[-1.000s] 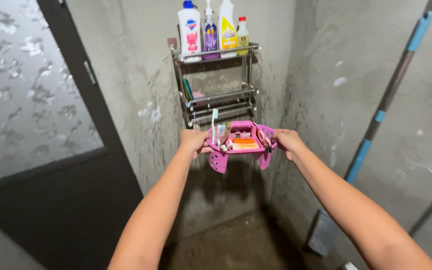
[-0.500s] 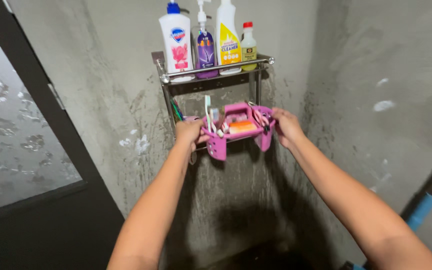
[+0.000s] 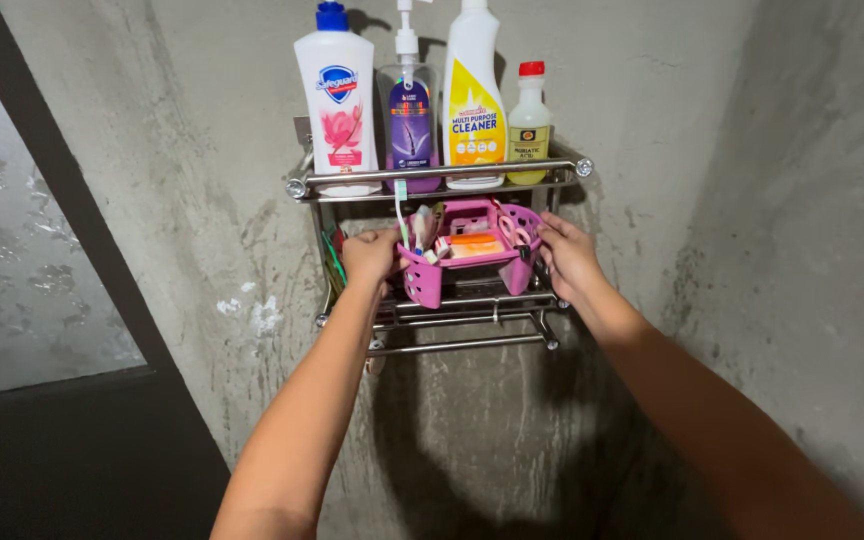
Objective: The person organizes small packets and a pink basket onto a wall-mounted metal rack. They then pour liquid cleaner into the toilet bowl, add water from a bucket, and scrub the bowl with a toilet brush.
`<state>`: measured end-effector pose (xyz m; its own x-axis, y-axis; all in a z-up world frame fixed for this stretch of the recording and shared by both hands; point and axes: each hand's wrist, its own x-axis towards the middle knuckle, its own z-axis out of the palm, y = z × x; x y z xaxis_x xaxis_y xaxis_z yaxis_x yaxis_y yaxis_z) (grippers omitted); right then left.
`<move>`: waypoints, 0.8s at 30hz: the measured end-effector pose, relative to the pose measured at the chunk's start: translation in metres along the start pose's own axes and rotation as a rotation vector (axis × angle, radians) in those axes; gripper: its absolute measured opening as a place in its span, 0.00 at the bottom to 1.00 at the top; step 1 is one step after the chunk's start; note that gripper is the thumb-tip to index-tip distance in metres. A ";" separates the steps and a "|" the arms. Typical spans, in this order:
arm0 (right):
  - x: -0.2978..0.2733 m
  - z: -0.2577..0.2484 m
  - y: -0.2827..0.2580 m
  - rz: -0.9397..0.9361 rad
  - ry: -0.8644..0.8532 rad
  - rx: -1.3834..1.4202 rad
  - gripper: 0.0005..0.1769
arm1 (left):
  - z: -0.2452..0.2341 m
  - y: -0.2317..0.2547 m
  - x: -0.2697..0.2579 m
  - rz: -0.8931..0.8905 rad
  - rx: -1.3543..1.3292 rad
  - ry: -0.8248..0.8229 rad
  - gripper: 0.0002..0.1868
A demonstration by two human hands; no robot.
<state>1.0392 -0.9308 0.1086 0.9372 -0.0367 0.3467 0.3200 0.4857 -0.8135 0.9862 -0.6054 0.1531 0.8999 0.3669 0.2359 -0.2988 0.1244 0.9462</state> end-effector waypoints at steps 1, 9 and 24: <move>0.007 -0.003 0.003 0.001 -0.009 0.012 0.26 | 0.003 -0.003 0.007 0.010 -0.010 0.002 0.07; 0.027 -0.016 0.027 0.013 0.044 -0.096 0.27 | 0.006 -0.029 0.051 0.117 0.019 0.013 0.09; -0.017 -0.017 0.018 -0.511 -0.011 -1.151 0.30 | -0.020 -0.006 0.002 0.434 0.777 -0.221 0.29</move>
<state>1.0312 -0.9367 0.0804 0.6719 0.0144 0.7405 0.5850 -0.6234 -0.5187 0.9834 -0.5866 0.1439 0.8227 0.0415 0.5670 -0.3993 -0.6676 0.6283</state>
